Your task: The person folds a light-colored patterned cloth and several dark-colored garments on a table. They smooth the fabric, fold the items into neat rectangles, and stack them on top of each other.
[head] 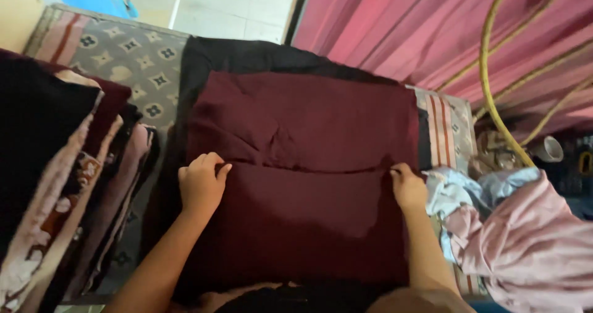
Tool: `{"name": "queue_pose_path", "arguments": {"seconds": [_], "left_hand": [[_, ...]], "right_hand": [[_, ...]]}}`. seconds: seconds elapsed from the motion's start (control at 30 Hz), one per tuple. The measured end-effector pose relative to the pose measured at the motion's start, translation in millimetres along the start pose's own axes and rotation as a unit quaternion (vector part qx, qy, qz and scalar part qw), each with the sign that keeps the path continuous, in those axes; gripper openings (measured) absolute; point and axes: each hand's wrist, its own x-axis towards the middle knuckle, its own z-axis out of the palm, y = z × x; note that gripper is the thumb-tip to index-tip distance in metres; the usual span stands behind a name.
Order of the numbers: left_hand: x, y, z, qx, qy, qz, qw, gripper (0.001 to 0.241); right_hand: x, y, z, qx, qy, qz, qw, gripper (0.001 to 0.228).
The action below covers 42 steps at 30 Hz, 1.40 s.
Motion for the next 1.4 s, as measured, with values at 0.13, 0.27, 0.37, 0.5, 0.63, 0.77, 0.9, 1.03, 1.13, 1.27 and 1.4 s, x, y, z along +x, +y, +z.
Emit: {"name": "queue_pose_path", "arguments": {"seconds": [0.13, 0.27, 0.37, 0.5, 0.63, 0.77, 0.9, 1.03, 1.13, 1.27, 1.4], "left_hand": [[18.6, -2.5, -5.5, -0.055, 0.082, 0.028, 0.995, 0.018], [23.1, -18.7, 33.5, -0.038, 0.101, 0.02, 0.994, 0.019], [45.6, -22.3, 29.6, -0.076, 0.157, 0.013, 0.985, 0.026], [103.6, -46.5, 51.5, -0.126, 0.207, 0.013, 0.97, 0.038], [184.8, -69.6, 85.5, -0.201, 0.1, -0.036, 0.974, 0.062], [203.3, -43.9, 48.1, -0.224, -0.045, -0.028, 0.973, 0.045], [166.1, 9.8, -28.5, -0.091, 0.006, -0.004, 0.996, 0.027], [152.9, 10.2, -39.1, -0.16, 0.105, 0.119, 0.974, 0.026], [145.8, 8.7, -45.8, -0.325, 0.049, 0.172, 0.929, 0.022], [130.8, 4.7, -60.1, -0.423, -0.072, 0.072, 0.9, 0.016], [113.2, -15.3, -63.0, -0.407, -0.026, 0.085, 0.909, 0.013]], "right_hand": [[20.7, 4.8, 1.2, 0.099, 0.082, 0.004, 0.992, 0.015], [39.7, -0.9, 21.8, 0.028, -0.073, 0.04, 0.996, 0.026], [57.3, -27.1, -23.2, 0.027, -0.166, 0.075, 0.983, 0.034], [107.2, -40.9, -17.7, 0.072, -0.126, 0.064, 0.987, 0.031], [150.2, -127.4, -7.3, 0.168, -0.011, -0.112, 0.979, 0.025], [169.4, -222.0, -12.9, 0.189, -0.009, -0.302, 0.934, 0.045], [169.7, -281.3, -18.4, 0.161, -0.012, -0.323, 0.933, 0.058], [168.0, -323.7, -24.3, 0.132, -0.018, -0.39, 0.911, 0.077], [167.1, -329.6, -24.3, 0.134, -0.046, -0.413, 0.9, 0.077], [188.8, -272.2, 7.3, 0.06, -0.093, -0.442, 0.89, 0.049], [170.5, -162.5, -21.7, -0.092, -0.08, -0.359, 0.925, 0.039]]}}
